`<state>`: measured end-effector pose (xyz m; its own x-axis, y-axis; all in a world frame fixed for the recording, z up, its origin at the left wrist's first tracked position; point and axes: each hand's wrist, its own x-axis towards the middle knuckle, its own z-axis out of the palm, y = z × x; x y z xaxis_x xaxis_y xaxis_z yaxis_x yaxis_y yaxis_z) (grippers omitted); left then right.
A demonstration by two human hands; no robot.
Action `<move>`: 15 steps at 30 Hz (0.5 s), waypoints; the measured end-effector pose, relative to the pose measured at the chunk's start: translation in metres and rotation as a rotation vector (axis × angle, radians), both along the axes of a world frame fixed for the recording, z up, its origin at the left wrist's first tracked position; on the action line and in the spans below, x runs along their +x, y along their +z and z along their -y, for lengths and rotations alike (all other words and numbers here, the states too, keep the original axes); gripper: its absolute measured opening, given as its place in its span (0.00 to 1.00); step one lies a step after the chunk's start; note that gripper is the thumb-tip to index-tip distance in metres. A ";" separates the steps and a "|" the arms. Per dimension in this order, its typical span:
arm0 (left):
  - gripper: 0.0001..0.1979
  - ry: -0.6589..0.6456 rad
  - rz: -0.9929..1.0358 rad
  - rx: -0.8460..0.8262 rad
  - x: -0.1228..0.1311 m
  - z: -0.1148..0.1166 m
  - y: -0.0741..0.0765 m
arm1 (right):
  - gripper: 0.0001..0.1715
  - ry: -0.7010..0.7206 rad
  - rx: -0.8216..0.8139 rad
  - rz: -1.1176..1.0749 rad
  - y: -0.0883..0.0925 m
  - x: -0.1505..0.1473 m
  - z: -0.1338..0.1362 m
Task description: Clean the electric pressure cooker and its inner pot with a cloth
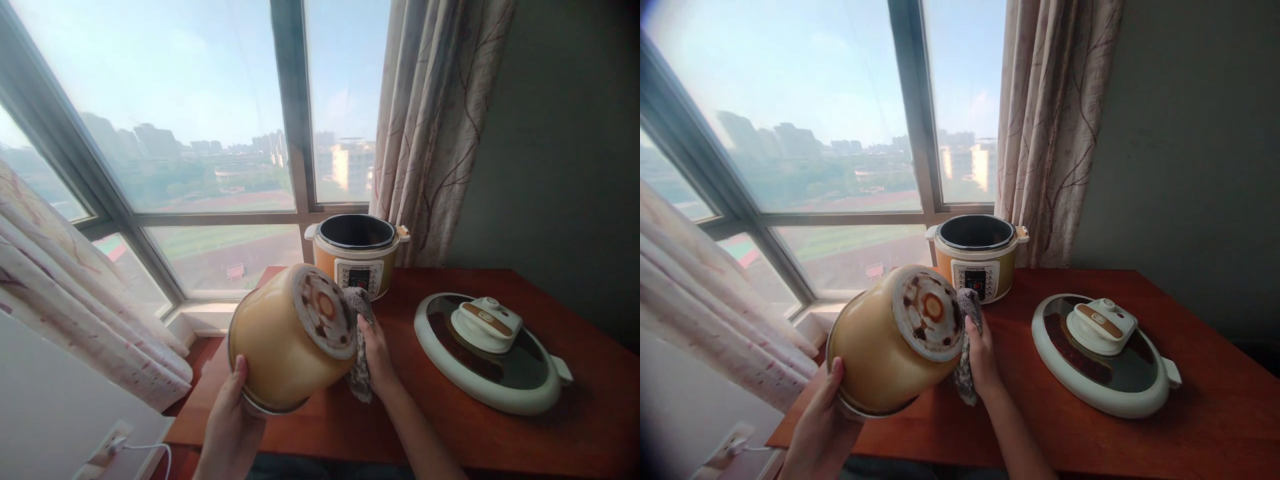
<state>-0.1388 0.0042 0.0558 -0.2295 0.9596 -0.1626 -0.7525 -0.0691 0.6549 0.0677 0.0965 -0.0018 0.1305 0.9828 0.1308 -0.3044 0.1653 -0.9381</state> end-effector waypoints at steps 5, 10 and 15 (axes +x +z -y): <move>0.30 -0.064 -0.174 -0.094 -0.011 0.003 -0.005 | 0.26 0.090 0.018 0.047 0.033 0.024 -0.022; 0.23 -0.132 -0.247 -0.136 -0.005 0.009 -0.012 | 0.25 0.039 0.107 0.187 0.068 0.033 -0.025; 0.20 -0.161 -0.315 -0.120 0.007 0.012 -0.001 | 0.26 -0.022 0.344 0.323 0.095 0.030 -0.005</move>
